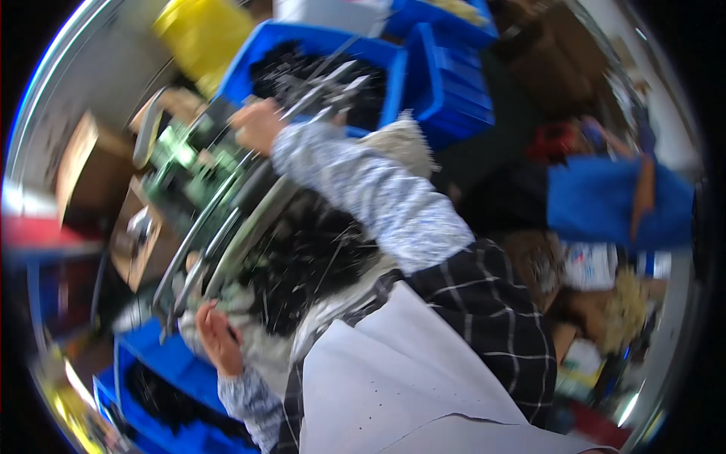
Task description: The person repeatedly picks small black fasteners from a pile on a white sack and places them into a green machine. The person uses both hands to handle the fasteners, occasionally adjusting the pile to access more items.
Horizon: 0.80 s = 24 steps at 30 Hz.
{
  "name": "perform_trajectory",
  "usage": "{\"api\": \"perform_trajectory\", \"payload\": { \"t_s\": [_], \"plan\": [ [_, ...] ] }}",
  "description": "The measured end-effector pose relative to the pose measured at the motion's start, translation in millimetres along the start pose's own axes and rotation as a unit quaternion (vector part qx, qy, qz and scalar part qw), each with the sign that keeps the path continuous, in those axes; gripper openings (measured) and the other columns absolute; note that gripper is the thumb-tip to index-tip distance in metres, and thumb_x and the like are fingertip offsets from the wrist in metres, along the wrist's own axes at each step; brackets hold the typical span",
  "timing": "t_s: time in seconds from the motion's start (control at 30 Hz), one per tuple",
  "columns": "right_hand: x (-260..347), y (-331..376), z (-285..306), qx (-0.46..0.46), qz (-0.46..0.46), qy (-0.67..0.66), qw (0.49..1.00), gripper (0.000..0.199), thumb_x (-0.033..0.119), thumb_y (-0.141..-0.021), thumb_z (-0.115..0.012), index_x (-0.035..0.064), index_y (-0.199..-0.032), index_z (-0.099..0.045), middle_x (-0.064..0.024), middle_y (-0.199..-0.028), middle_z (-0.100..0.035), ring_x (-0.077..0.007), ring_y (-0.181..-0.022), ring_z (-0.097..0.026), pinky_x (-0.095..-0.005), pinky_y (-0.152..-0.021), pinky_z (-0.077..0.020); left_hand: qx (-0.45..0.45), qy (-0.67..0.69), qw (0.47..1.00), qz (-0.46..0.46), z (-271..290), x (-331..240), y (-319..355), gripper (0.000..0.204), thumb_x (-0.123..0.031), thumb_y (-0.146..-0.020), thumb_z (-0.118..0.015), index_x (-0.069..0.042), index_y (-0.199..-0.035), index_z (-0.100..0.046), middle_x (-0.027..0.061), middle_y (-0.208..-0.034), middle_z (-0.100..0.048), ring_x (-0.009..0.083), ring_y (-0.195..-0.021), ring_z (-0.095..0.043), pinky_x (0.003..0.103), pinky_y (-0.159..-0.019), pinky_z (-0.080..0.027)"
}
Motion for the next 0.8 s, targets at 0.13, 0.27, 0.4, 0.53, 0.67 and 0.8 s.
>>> {"api": "perform_trajectory", "payload": {
  "t_s": [0.13,0.27,0.4,0.53,0.67,0.8],
  "plan": [
    [-33.3,23.7,22.0,0.074,-0.126,0.256,0.956,0.021,0.015,-0.081,-0.048,0.0089,-0.087,-0.067,-0.0082,-0.087,-0.067,-0.0238,-0.082,-0.064,-0.0396,-0.072,-0.0443,0.023,0.081,0.991,0.108,-40.2,-20.7,-9.4,0.024,-0.024,-0.093,-0.041,-0.005,-0.104,-0.051,0.0019,-0.074,-0.043,0.0071,-0.044,-0.038,0.021,-0.037,-0.029],
    [-28.4,26.8,24.7,0.078,-0.179,0.223,0.955,0.022,0.026,-0.082,-0.052,0.0102,-0.088,-0.066,-0.0089,-0.098,-0.061,-0.0246,-0.098,-0.055,-0.0411,-0.081,-0.0395,0.098,0.128,0.979,0.129,-27.8,-11.8,-10.6,0.024,-0.023,-0.086,-0.044,-0.004,-0.099,-0.051,0.004,-0.078,-0.045,0.0093,-0.047,-0.042,0.021,-0.039,-0.031],
    [-40.6,15.1,32.8,0.125,-0.149,0.316,0.929,0.023,0.023,-0.084,-0.05,0.0175,-0.098,-0.067,-0.0028,-0.107,-0.059,-0.0225,-0.111,-0.044,-0.0454,-0.086,-0.0316,0.072,0.174,0.972,0.138,-48.2,-34.3,-3.8,0.024,-0.022,-0.093,-0.043,-0.006,-0.111,-0.046,0.0051,-0.085,-0.047,0.0096,-0.049,-0.041,0.021,-0.041,-0.031],
    [-49.3,8.0,34.7,0.216,-0.066,0.321,0.92,0.02,0.019,-0.08,-0.053,0.0227,-0.094,-0.066,0.0001,-0.097,-0.063,-0.0223,-0.107,-0.047,-0.0476,-0.086,-0.0319,0.122,0.14,0.974,0.132,-47.7,-40.0,-2.0,0.033,-0.022,-0.096,-0.042,-0.01,-0.127,-0.038,0.001,-0.081,-0.047,0.0046,-0.047,-0.034,0.018,-0.04,-0.026],
    [-22.2,-2.1,87.8,0.163,-0.01,0.408,0.898,0.012,0.018,-0.073,-0.057,0.0221,-0.079,-0.066,-0.0028,-0.078,-0.063,-0.022,-0.088,-0.057,-0.0457,-0.066,-0.0422,0.158,-0.054,0.981,0.095,-29.1,-24.6,-0.2,0.04,-0.005,-0.089,-0.046,-0.002,-0.128,-0.038,0.0053,-0.108,-0.049,0.0096,-0.083,-0.046,0.019,-0.072,-0.038],
    [-50.6,15.0,144.6,0.001,-0.125,0.377,0.918,0.014,0.021,-0.079,-0.057,0.0131,-0.087,-0.066,-0.0037,-0.096,-0.066,-0.0245,-0.088,-0.062,-0.0386,-0.068,-0.0502,0.243,-0.178,0.95,-0.077,-67.7,-51.5,-35.1,0.04,-0.002,-0.084,-0.049,-0.002,-0.123,-0.04,0.0117,-0.114,-0.05,0.02,-0.1,-0.05,0.028,-0.087,-0.039]
  ]
}}
Point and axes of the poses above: each hand's wrist, its own y-axis away from the middle knuckle, its own z-axis out of the back of the hand, x = y × z, the point moved 3 cm from there along -y, towards the middle knuckle
